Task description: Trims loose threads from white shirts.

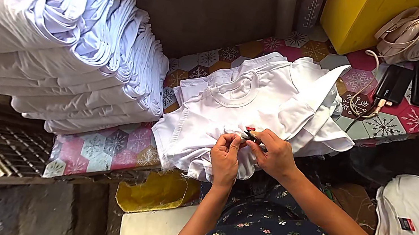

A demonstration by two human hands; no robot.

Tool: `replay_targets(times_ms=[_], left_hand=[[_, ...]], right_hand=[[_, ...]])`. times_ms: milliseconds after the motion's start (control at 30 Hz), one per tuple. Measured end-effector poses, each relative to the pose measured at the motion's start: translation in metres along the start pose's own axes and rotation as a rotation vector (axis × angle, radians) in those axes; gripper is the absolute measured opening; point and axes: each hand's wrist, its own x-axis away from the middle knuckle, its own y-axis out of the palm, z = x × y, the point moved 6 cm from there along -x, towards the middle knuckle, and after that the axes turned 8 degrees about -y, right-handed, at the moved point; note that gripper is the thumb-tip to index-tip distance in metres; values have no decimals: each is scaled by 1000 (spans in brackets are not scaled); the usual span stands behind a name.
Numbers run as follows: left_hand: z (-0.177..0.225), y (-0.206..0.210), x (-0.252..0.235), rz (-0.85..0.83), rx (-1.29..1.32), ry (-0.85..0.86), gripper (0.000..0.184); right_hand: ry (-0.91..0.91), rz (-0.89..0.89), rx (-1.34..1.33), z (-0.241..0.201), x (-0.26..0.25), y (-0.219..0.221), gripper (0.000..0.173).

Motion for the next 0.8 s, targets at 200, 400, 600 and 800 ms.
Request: replay_targets(times_ms=[200,400,600,800], left_hand=[[0,0,4,-32,-114,110,8],[-1,0,5,-35,-118,111,7],[-2,0,3,-49,-99,68,8],[8,-14,10,-52,-202,60,9]], right_hand=[[48,-67,-100,3,-6,0,21],[-55,7,-8,-2,-5,0,18],[406,-96,-479,21,-1,11,19],[617,-156,-734,28,0,28,8]])
